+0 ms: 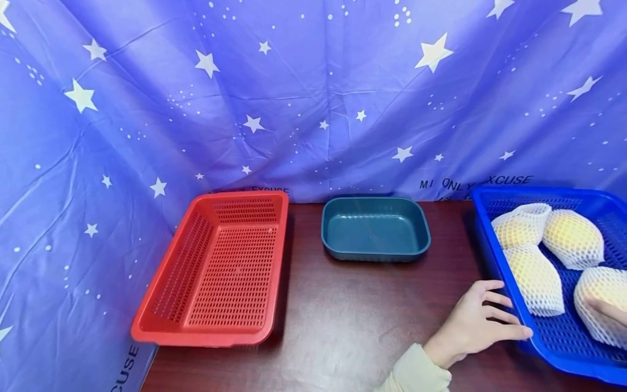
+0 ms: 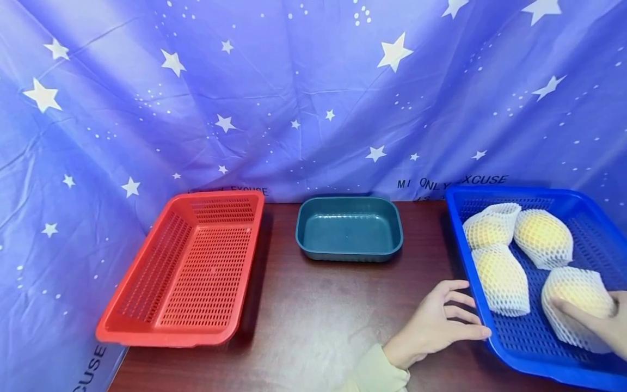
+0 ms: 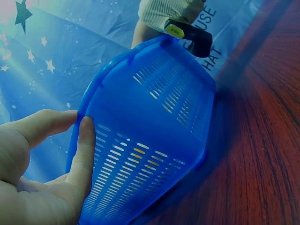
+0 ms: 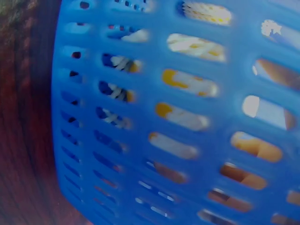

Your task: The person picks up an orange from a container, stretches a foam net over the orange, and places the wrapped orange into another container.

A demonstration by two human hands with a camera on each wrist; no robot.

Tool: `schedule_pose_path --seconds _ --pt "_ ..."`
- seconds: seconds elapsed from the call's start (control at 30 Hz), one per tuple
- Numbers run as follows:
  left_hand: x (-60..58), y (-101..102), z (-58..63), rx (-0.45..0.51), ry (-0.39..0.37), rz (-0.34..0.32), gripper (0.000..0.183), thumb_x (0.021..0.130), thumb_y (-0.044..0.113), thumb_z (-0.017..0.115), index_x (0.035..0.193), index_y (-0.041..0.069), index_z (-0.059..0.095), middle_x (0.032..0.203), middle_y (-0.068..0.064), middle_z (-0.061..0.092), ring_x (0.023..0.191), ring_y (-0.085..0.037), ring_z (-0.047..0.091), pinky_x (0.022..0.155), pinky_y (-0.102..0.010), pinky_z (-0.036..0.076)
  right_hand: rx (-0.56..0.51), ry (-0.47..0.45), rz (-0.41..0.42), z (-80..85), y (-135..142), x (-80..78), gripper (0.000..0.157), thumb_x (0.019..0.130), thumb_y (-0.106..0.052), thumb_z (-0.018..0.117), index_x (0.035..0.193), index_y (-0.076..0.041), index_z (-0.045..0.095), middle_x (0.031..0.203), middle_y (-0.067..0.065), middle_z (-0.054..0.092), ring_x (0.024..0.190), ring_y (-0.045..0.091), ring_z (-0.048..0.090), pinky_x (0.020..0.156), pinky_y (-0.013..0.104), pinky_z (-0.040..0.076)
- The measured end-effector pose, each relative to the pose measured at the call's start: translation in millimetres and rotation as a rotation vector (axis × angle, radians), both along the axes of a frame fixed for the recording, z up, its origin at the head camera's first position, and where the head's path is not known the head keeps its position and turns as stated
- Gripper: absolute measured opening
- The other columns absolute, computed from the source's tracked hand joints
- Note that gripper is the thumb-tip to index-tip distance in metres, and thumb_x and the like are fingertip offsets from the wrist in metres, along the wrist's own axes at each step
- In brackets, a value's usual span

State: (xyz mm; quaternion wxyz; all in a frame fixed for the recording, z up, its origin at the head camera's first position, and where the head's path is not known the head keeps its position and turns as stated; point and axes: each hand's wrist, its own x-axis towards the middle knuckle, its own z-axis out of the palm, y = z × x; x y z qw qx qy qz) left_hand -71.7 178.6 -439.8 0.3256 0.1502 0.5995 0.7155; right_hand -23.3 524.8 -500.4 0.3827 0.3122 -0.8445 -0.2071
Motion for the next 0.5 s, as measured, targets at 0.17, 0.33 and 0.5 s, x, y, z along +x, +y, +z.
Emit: schedule_pose_path --seconds 0.17,0.33,0.5 --pt "0.1 -2 -0.4 0.001 -0.001 0.011 0.069 0.081 -0.008 0.075 0.132 0.028 0.048 0.096 0.022 0.056 0.076 0.003 0.065 0.066 -0.016 0.053 0.042 0.023 -0.073 3.0 -1 5.4 0.074 0.098 0.006 0.016 0.16 -0.033 0.004 0.152 0.012 0.031 0.068 0.051 0.041 0.052 0.052 0.036" --pt "-0.7 -3 2.0 -0.012 0.008 0.015 0.067 0.081 -0.007 0.075 0.132 0.028 0.048 0.096 0.023 0.056 0.075 0.005 0.063 0.066 -0.016 0.053 -0.014 -0.031 -0.094 6.1 -5 6.8 0.068 0.102 -0.002 0.011 0.159 -0.038 0.003 0.128 0.028 0.041 0.066 0.053 0.04 0.051 0.054 0.036" --pt "0.9 -2 3.2 -0.031 0.007 0.004 0.066 0.081 -0.005 0.076 0.131 0.028 0.048 0.095 0.023 0.055 0.074 0.004 0.063 0.065 -0.016 0.053 -0.102 -0.115 -0.137 8.9 -11 12.3 0.056 0.106 -0.021 0.003 0.157 -0.045 -0.003 0.105 0.039 0.039 0.067 0.052 0.041 0.05 0.054 0.035"
